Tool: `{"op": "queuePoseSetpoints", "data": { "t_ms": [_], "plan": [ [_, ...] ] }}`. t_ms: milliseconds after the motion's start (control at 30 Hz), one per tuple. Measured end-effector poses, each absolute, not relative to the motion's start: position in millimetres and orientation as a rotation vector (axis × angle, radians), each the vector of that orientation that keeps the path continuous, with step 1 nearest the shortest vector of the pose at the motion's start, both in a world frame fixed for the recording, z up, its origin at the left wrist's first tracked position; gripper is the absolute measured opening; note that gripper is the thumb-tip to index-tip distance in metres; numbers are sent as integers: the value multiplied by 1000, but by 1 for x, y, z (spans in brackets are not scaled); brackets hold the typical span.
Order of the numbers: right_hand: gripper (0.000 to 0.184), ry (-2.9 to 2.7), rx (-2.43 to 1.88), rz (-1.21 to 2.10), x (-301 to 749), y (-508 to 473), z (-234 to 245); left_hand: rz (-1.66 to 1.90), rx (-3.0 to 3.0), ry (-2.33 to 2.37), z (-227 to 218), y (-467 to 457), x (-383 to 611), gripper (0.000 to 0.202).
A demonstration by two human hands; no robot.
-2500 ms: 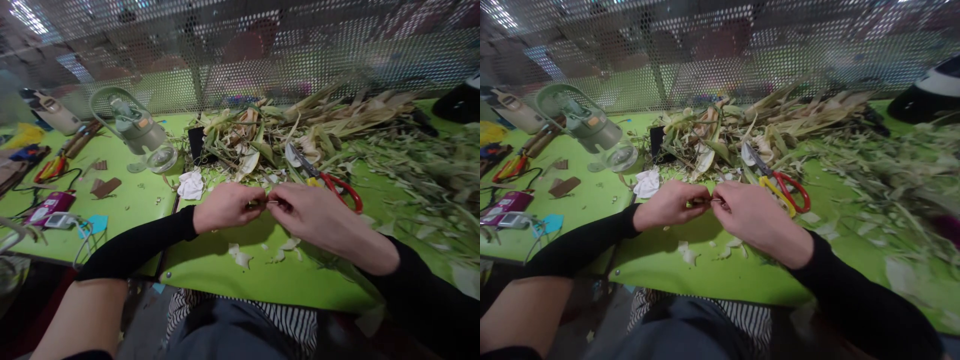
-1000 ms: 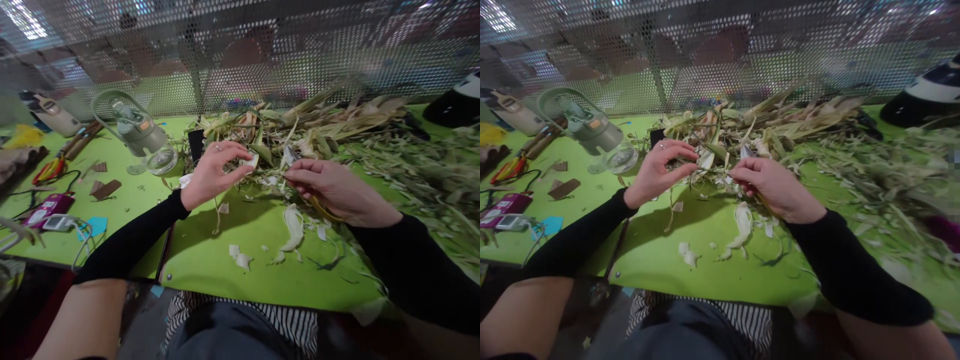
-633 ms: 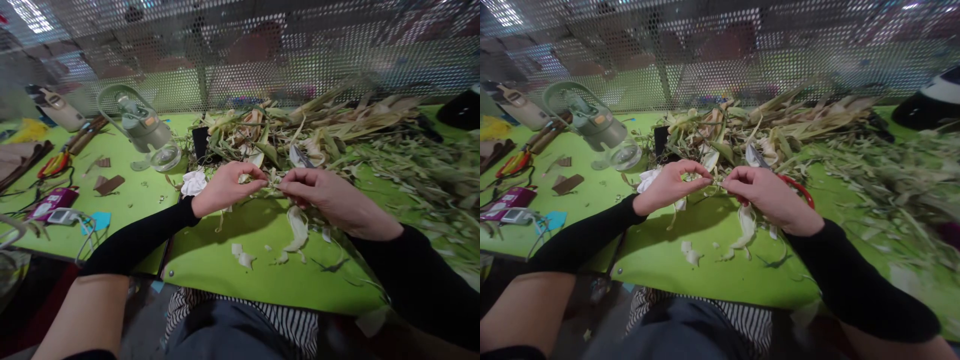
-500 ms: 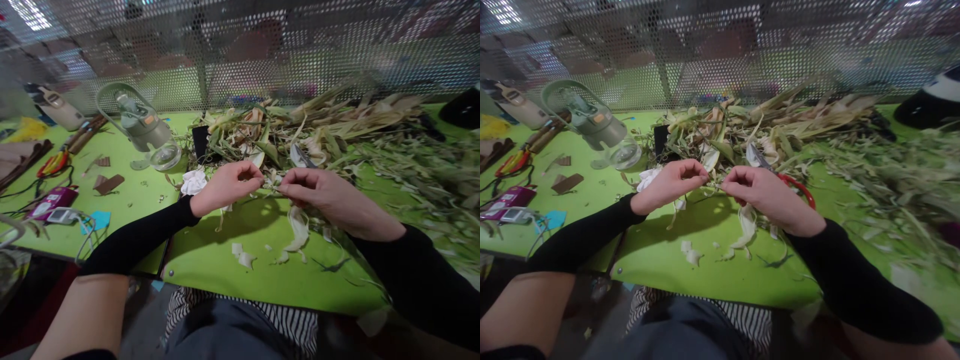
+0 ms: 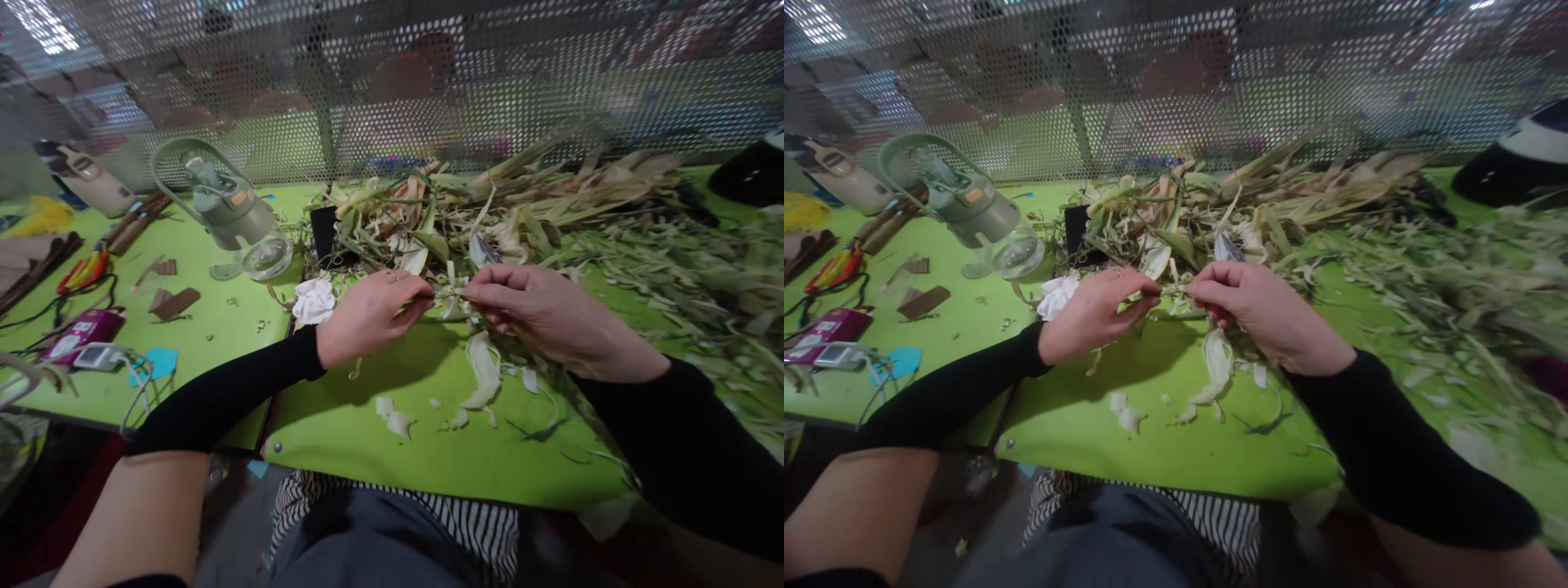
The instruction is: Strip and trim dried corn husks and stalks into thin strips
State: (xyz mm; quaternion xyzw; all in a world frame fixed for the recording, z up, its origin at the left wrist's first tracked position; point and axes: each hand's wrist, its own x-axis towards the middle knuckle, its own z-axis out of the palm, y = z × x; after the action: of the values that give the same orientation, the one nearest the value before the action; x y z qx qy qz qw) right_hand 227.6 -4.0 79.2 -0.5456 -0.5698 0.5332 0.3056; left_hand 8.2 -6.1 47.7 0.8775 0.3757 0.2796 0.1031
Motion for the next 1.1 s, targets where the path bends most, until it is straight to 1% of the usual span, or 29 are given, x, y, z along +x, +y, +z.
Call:
{"op": "queuePoseSetpoints", "data": {
  "t_ms": [167,267,333,400,467,533,633,733,800,900,967,1033,1100],
  "plan": [
    [43,-1507,-1450,1418,225,-6,81,593,2691,1391,38,-7,14,30],
    [40,-1496,-1437,1430,225,-6,81,523,2601,1425,42,-9,15,30],
    [40,-1500,-1426,1426,226,-5,80,549,2483,1377,47,-10,14,27],
    [42,-1524,-1415,1408,227,-5,79,613,2273,1281,54,-11,14,30],
    [42,-1554,-1408,1378,229,-4,78,633,1968,1171,59,-11,13,38],
    [42,-1584,-1417,1337,231,-2,78,575,1634,1067,62,-11,13,42],
    [44,-1640,-1470,1244,233,-1,80,463,1210,957,64,-7,12,43],
    [46,-1763,-1554,1038,237,1,83,410,927,906,64,1,10,41],
    [43,-1872,-1536,855,242,3,84,408,834,894,63,7,8,40],
    [35,-1969,-1436,680,254,6,85,417,856,940,64,16,0,39],
    [28,-1944,-1464,651,262,7,89,426,993,1013,68,20,-9,39],
    [23,-1842,-1567,698,267,5,96,467,1254,1137,73,21,-19,37],
    [19,-1724,-1651,787,267,3,103,609,1671,1305,79,17,-24,29]
  ]
}}
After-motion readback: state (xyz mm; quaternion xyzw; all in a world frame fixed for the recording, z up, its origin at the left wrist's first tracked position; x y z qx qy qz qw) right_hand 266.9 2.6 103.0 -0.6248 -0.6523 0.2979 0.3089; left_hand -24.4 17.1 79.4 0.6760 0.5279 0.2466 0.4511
